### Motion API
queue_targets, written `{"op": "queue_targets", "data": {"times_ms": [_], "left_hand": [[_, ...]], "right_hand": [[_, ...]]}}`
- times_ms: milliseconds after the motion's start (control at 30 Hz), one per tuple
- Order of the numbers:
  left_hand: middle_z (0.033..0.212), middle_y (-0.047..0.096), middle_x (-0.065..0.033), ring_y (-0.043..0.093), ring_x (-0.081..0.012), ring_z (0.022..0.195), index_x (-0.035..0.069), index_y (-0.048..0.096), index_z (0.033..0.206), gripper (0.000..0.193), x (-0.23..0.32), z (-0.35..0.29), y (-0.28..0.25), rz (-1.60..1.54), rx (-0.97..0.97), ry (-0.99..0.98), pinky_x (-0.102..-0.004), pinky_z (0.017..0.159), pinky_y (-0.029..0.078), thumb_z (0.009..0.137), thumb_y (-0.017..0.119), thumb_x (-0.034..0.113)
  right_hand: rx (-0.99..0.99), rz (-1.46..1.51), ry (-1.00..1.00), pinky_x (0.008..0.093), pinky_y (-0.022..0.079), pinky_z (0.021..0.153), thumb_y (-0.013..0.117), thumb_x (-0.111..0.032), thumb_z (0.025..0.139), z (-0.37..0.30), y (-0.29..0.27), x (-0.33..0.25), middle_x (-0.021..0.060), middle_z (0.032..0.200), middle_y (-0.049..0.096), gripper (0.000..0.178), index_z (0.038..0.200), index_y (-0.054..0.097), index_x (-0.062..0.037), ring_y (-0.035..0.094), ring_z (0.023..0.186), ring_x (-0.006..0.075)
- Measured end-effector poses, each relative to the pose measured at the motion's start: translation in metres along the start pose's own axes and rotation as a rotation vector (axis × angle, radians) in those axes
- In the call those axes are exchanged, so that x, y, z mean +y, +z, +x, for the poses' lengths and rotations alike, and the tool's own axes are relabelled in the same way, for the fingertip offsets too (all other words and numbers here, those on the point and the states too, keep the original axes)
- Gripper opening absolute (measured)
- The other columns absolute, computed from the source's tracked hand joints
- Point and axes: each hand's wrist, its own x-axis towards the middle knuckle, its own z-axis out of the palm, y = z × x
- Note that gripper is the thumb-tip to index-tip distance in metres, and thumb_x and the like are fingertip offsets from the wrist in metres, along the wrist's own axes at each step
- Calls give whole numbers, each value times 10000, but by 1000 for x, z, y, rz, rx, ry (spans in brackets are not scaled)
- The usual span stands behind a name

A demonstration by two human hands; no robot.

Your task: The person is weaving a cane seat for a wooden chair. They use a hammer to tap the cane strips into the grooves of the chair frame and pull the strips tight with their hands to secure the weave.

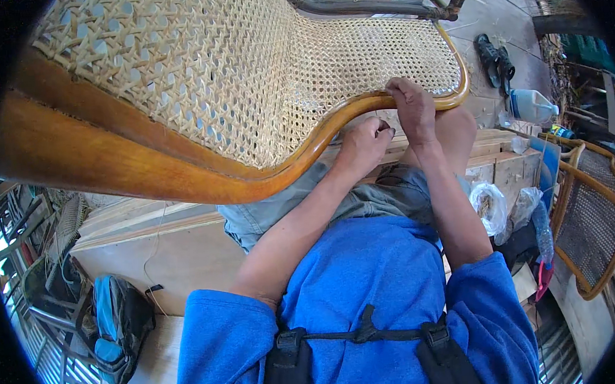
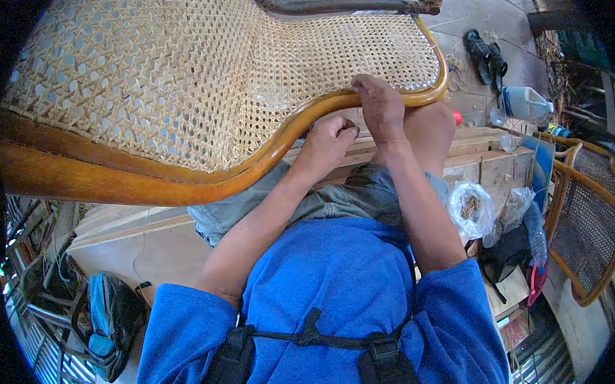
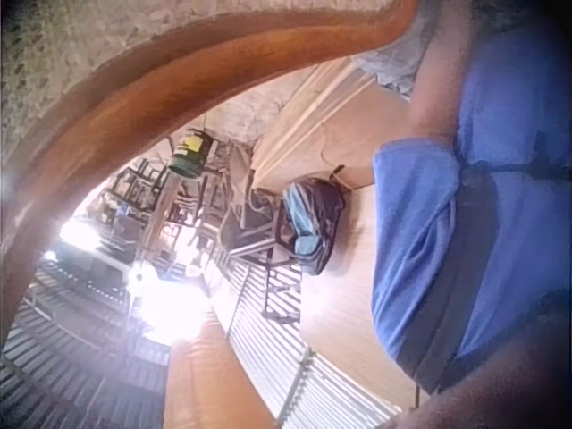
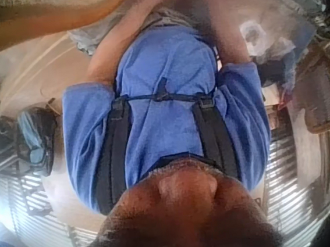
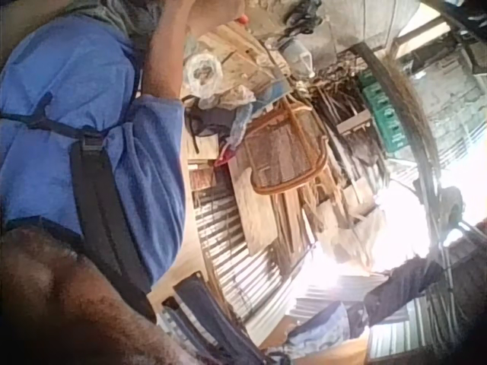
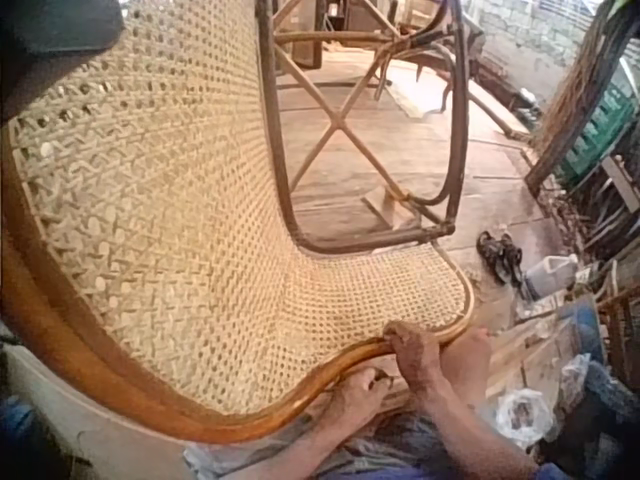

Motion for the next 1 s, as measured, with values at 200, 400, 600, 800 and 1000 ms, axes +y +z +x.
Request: {"op": "queue_targets", "data": {"times_ms": [200,400,600,800,1000], "left_hand": [[796,629,-215,625,-300,756,-38,615,886,286,-1,0,0,8,18,26,-397,698,470,831,579,240],[792,622,-207,617,-296,763,-37,612,882,292,-1,-1,-2,7,15,43,-392,707,464,836,575,249],[863,627,-206,613,-291,827,-33,618,896,286,3,-2,-5,0,-6,13,-383,757,460,841,567,244],[835,625,-217,616,-317,792,-38,603,880,282,1,0,-2,-14,27,33,-405,721,464,835,558,236],[840,633,-206,618,-300,801,-36,610,902,267,0,0,-4,-25,27,50,-392,739,467,830,550,214]], "right_hand": [[19,-125,-120,342,502,705,585,-112,814,-2,1,3,85,858,652,114,910,642,-89,629,807,256],[7,-162,-39,368,494,706,587,-148,824,2,3,-5,74,872,643,124,942,611,-120,615,824,271],[71,-268,-44,392,490,696,587,-186,830,3,11,-8,82,847,631,148,964,604,-127,603,809,282],[51,-332,-28,411,485,712,583,-181,827,3,13,-12,105,845,614,137,949,607,-123,591,823,298],[-9,-389,-95,409,468,723,554,-139,836,3,14,-2,117,836,611,118,917,619,-84,577,805,309]]}}
